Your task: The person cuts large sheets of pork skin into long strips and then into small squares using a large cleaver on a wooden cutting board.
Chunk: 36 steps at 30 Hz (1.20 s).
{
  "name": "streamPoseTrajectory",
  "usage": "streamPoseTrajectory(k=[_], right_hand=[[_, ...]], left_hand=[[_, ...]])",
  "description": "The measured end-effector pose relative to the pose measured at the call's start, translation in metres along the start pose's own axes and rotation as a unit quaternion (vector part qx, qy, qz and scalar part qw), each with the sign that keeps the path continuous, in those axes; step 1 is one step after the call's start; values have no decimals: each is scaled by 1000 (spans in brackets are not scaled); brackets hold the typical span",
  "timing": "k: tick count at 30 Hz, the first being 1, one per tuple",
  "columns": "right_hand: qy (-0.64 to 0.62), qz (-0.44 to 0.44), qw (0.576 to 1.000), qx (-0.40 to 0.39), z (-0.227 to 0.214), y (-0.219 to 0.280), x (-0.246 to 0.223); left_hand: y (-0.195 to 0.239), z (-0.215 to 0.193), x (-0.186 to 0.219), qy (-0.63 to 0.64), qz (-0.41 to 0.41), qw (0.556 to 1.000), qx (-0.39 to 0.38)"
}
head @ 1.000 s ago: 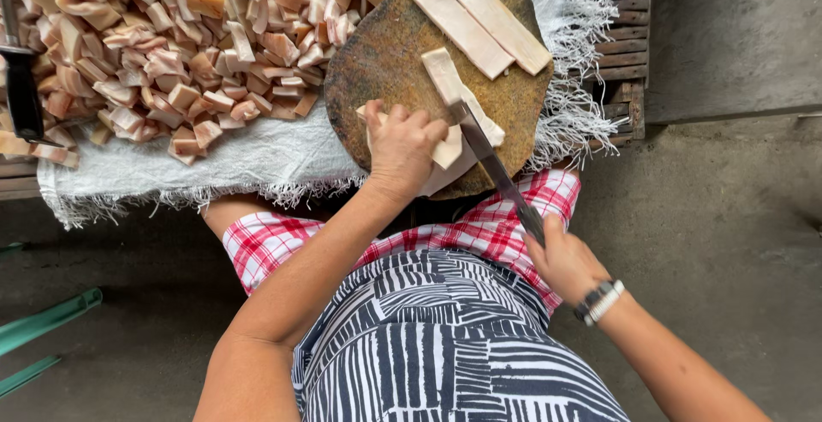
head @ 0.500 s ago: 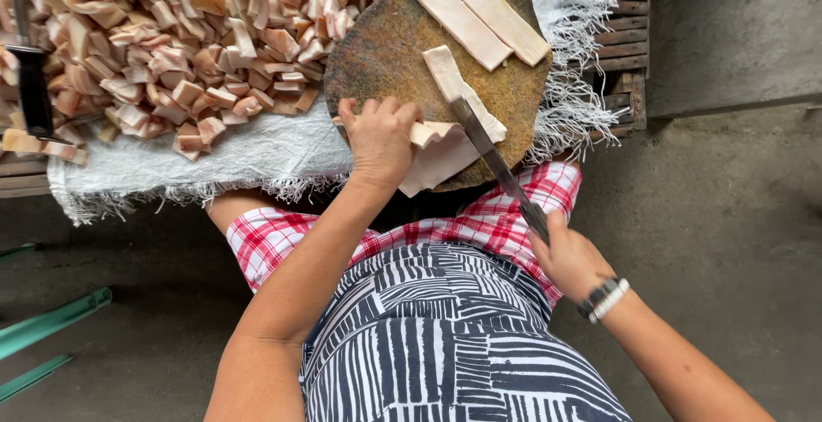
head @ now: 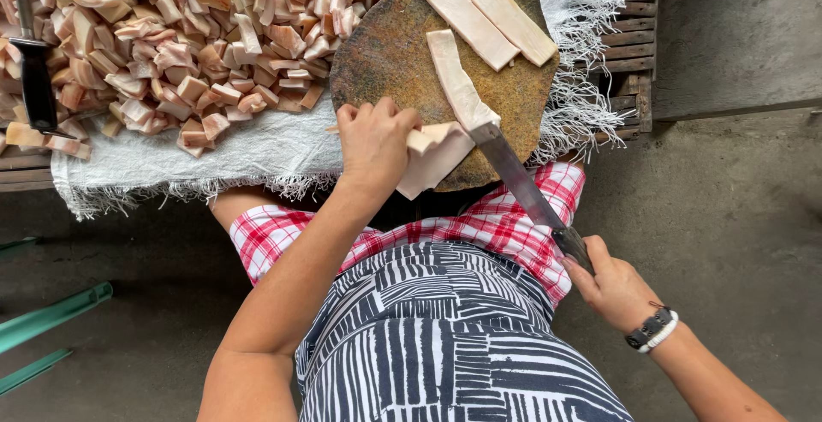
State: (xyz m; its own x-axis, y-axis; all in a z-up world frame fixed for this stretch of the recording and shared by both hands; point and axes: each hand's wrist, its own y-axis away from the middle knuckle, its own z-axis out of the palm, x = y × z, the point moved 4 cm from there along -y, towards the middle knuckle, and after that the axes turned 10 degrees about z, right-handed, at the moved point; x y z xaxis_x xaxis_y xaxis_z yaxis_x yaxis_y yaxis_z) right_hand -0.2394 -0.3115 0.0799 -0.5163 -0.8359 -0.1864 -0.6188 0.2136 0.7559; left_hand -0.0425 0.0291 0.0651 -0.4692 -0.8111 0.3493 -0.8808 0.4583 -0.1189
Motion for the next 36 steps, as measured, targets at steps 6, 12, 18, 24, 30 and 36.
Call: streamPoseTrajectory(k=[6,12,18,24,30,36], right_hand=[[7,-65,995,78,9,-7,-36],[123,-69,985,97,7,-19,-35],[121,-33,991,43,-1,-4,-25],[116,-49,990,63,11,-44,-60],[117,-17,992,45,10,-11,-23],[85,28,996,14,12,14,10]], left_hand=[[-14,10,-12,-29,-24,999,-19],[-7,15,-15,-26,-20,999,10],[-9,16,-24,-25,-23,999,23],[-2,15,-24,-23,13,999,39],[-2,9,-43,9,-34,999,26],[18,-12,-72,116,-95,988,30]])
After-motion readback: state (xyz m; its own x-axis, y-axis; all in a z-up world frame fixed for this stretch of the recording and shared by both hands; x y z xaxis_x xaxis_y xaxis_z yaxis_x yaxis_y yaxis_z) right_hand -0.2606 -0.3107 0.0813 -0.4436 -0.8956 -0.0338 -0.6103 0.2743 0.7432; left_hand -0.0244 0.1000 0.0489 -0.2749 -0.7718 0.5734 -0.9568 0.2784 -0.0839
